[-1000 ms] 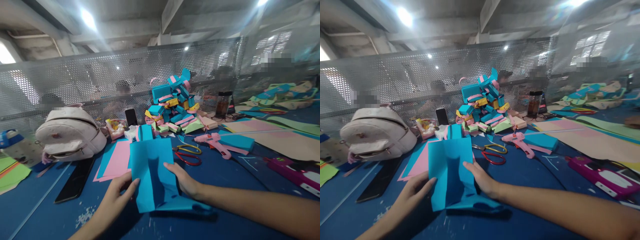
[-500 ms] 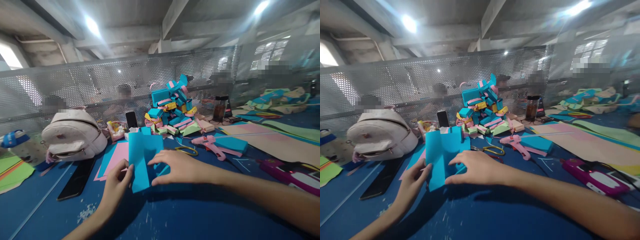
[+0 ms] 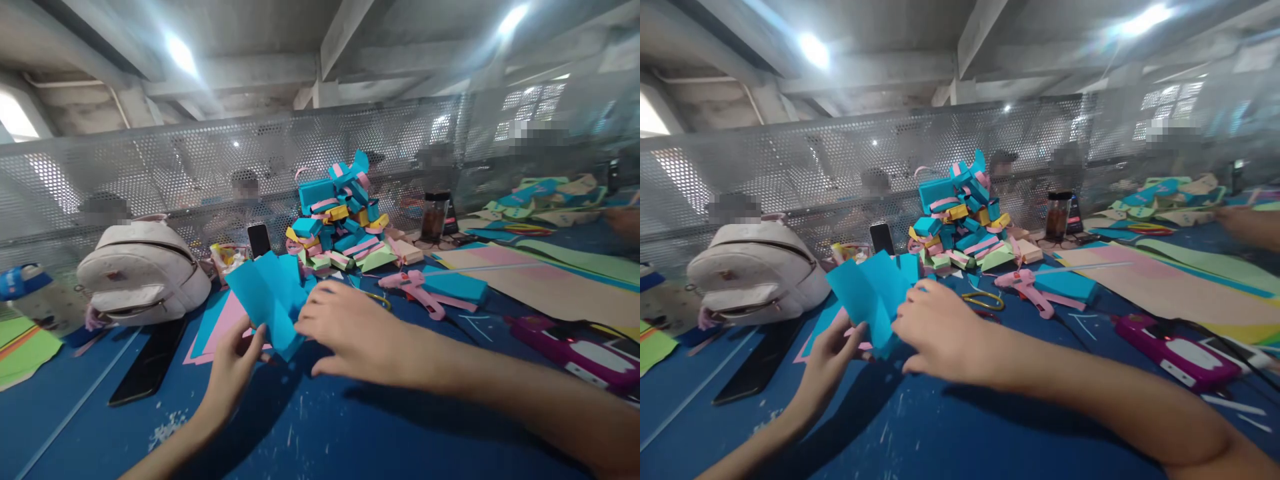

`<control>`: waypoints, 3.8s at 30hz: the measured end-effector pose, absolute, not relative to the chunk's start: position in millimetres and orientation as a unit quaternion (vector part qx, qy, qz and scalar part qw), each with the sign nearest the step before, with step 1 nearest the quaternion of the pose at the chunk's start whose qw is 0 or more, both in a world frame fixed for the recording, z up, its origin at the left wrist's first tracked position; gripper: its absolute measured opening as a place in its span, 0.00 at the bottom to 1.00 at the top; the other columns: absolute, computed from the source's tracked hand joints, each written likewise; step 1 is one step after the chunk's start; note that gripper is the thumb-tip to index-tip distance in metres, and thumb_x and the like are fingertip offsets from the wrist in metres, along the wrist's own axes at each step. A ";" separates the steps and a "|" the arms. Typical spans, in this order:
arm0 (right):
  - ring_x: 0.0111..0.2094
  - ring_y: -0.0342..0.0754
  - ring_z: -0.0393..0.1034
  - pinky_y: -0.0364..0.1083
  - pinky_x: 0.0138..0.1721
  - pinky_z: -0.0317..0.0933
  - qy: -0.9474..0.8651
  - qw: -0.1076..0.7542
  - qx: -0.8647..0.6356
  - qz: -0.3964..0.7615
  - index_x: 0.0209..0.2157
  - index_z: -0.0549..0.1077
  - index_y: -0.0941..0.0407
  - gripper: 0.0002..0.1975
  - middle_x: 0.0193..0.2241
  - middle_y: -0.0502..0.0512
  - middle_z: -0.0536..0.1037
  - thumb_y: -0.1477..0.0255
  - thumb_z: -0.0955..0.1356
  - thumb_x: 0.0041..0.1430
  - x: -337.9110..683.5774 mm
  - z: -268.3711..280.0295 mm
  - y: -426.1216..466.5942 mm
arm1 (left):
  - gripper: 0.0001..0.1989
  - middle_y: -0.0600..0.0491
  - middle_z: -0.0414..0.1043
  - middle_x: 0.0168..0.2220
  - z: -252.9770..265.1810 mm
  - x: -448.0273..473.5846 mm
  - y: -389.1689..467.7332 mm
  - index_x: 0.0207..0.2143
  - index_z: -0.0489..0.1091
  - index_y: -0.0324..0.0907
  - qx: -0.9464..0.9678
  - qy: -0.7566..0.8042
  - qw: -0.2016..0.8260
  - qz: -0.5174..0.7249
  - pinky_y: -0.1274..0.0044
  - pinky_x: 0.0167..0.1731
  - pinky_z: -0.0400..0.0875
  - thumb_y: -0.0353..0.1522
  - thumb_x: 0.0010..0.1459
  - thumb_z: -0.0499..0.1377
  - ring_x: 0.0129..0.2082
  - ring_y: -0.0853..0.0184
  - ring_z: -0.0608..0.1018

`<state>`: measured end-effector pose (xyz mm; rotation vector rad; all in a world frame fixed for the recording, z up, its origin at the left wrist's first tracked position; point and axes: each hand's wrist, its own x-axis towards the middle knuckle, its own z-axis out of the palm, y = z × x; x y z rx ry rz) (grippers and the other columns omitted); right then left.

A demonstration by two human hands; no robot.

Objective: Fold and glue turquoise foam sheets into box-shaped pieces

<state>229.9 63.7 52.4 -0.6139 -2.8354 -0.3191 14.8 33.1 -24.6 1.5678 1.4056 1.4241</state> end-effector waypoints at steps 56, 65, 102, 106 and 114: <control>0.34 0.46 0.66 0.50 0.48 0.54 -0.877 0.285 -0.243 0.302 0.21 0.69 0.59 0.17 0.23 0.48 0.72 0.70 0.64 0.64 191.8 -20.2 90.2 | 0.23 0.58 0.57 0.64 -53.1 9.9 8.7 0.62 0.57 0.57 0.697 0.500 0.239 0.455 0.59 0.63 0.52 0.35 0.66 0.50 0.64 0.58 0.59; 0.38 0.47 0.66 0.46 0.42 0.57 -0.885 0.272 -0.216 0.311 0.24 0.71 0.59 0.14 0.26 0.50 0.73 0.71 0.65 0.64 196.1 -8.8 87.1 | 0.27 0.57 0.55 0.65 -44.7 9.1 5.8 0.64 0.52 0.57 0.732 0.480 0.202 0.439 0.59 0.63 0.53 0.33 0.64 0.53 0.64 0.56 0.58; 0.45 0.52 0.66 0.50 0.47 0.60 -0.874 0.306 -0.263 0.271 0.21 0.68 0.57 0.13 0.30 0.56 0.75 0.71 0.64 0.59 212.2 11.5 97.8 | 0.36 0.46 0.48 0.67 -29.0 -17.1 40.8 0.65 0.48 0.51 0.694 0.421 0.261 0.522 0.57 0.63 0.51 0.38 0.58 0.61 0.65 0.52 0.55; 0.51 0.54 0.63 0.53 0.55 0.54 -0.895 0.302 -0.234 0.232 0.25 0.71 0.57 0.08 0.32 0.56 0.77 0.72 0.65 0.57 218.2 21.9 93.6 | 0.41 0.49 0.48 0.67 -33.3 -18.3 38.3 0.65 0.47 0.55 0.710 0.431 0.271 0.487 0.56 0.63 0.49 0.35 0.54 0.64 0.66 0.52 0.54; 0.56 0.57 0.58 0.56 0.56 0.53 -0.893 0.297 -0.229 0.251 0.26 0.72 0.57 0.09 0.32 0.58 0.76 0.70 0.65 0.57 224.6 31.4 94.7 | 0.45 0.52 0.45 0.68 -33.9 -16.4 31.7 0.65 0.42 0.59 0.731 0.454 0.237 0.452 0.53 0.62 0.51 0.36 0.53 0.65 0.66 0.51 0.52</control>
